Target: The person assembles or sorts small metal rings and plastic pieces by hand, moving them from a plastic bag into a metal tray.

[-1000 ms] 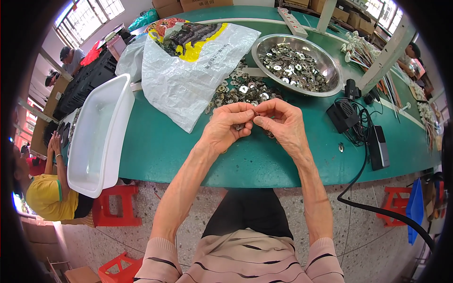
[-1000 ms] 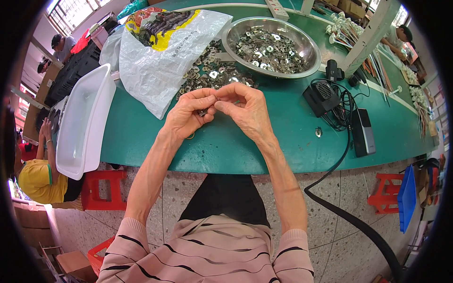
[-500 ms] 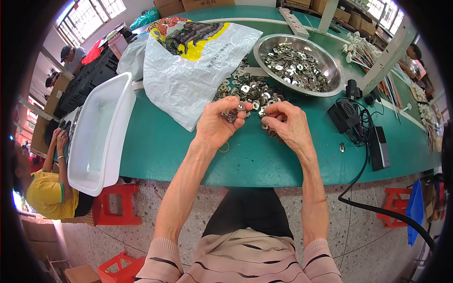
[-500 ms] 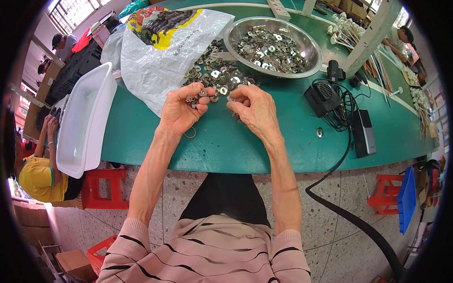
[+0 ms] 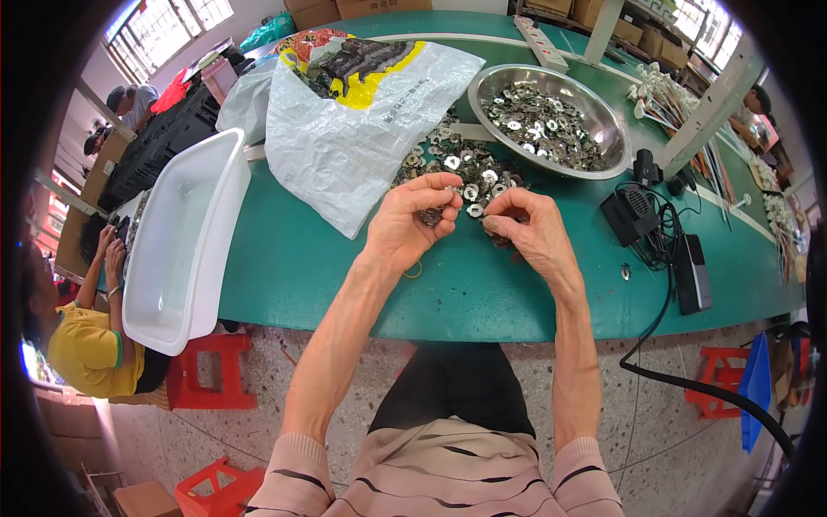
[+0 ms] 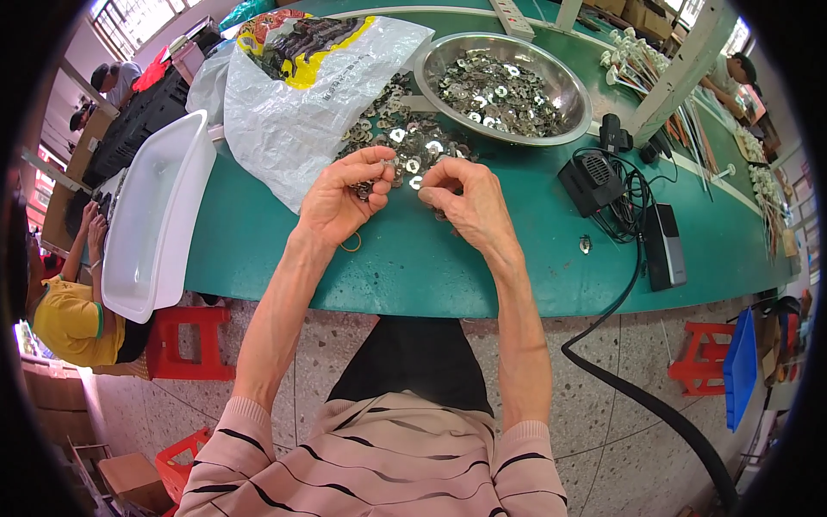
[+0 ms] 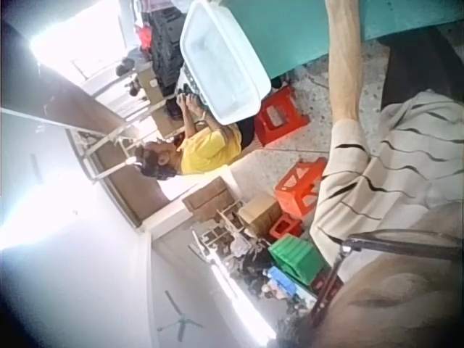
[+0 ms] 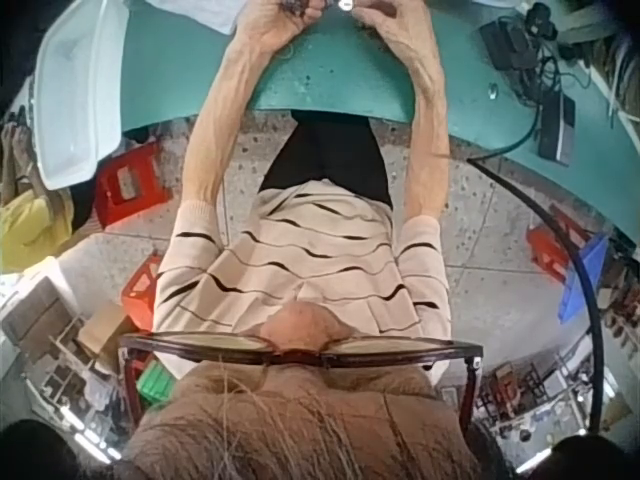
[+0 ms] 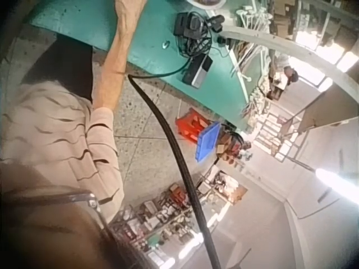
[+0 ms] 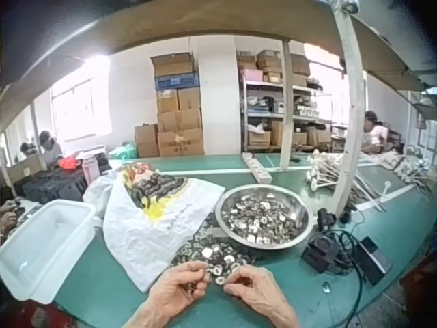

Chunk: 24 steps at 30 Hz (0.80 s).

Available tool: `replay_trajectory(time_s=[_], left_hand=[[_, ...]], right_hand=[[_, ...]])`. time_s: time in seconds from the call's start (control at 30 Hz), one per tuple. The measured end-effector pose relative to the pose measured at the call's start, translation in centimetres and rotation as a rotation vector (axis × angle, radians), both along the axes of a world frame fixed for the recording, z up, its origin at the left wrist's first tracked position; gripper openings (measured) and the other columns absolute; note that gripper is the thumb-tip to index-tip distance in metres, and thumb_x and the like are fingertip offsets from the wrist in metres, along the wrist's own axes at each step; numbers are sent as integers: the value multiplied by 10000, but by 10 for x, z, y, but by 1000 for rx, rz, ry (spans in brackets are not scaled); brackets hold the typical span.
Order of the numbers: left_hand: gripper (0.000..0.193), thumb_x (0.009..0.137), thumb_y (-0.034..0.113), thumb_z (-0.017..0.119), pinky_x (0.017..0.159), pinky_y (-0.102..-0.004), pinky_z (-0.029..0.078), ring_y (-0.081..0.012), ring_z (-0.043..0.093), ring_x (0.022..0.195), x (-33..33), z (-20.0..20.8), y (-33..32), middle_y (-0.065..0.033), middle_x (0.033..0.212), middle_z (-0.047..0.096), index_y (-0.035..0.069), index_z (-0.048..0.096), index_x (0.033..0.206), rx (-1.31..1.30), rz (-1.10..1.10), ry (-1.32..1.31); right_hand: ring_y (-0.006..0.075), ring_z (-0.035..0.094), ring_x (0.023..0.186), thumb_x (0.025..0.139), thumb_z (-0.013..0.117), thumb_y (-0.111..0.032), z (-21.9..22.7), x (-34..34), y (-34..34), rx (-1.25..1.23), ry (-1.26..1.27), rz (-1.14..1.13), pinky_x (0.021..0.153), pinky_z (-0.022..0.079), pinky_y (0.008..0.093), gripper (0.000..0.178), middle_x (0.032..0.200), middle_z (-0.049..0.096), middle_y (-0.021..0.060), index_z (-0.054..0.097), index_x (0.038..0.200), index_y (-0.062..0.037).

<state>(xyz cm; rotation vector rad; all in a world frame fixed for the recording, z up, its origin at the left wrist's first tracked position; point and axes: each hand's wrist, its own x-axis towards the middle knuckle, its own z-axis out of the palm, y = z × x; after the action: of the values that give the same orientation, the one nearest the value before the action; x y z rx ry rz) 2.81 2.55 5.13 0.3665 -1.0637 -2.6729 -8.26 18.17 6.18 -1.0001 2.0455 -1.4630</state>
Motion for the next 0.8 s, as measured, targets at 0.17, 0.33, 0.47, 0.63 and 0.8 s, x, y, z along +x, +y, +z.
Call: replay_trajectory(time_s=[0.17, 0.33, 0.47, 0.63, 0.8], left_hand=[[204, 825, 23, 561, 541, -205, 445, -104, 539, 634, 0, 4, 5, -67, 784, 590, -20, 570, 1025, -136, -25, -55], [170, 827, 39, 581, 541, -197, 447, -92, 540, 633, -1, 2, 8, -50, 775, 590, -6, 586, 991, -172, -45, -76], [153, 825, 46, 597, 543, -190, 451, -84, 537, 626, -1, 3, 9, -41, 767, 590, 2, 592, 971, -214, -40, -115], [150, 822, 52, 607, 546, -191, 456, -80, 537, 625, -2, 5, 12, -38, 761, 591, 9, 597, 965, -245, -46, -139], [147, 824, 65, 612, 552, -197, 462, -81, 537, 620, -1, 4, 12, -36, 758, 592, 14, 602, 961, -262, -41, -156]], right_hand=[[51, 476, 532, 744, 646, -116, 2, 0, 1, -147, -223, 52, 437, 346, 181, 84, 640, 569, -13, 613, 773, -44], [46, 483, 576, 777, 650, -123, 6, -2, 5, -155, -256, 66, 501, 378, 183, 107, 668, 568, -14, 611, 813, -30], [39, 492, 603, 799, 657, -142, 3, -3, 4, -194, -327, 94, 542, 390, 175, 127, 695, 577, -16, 611, 834, -30], [45, 512, 626, 800, 659, -156, 3, -6, 6, -166, -360, 92, 560, 412, 177, 134, 705, 588, -10, 609, 828, -35], [58, 534, 646, 807, 648, -147, 1, -7, 5, -160, -422, 116, 580, 436, 181, 115, 733, 600, 6, 606, 832, -42]])
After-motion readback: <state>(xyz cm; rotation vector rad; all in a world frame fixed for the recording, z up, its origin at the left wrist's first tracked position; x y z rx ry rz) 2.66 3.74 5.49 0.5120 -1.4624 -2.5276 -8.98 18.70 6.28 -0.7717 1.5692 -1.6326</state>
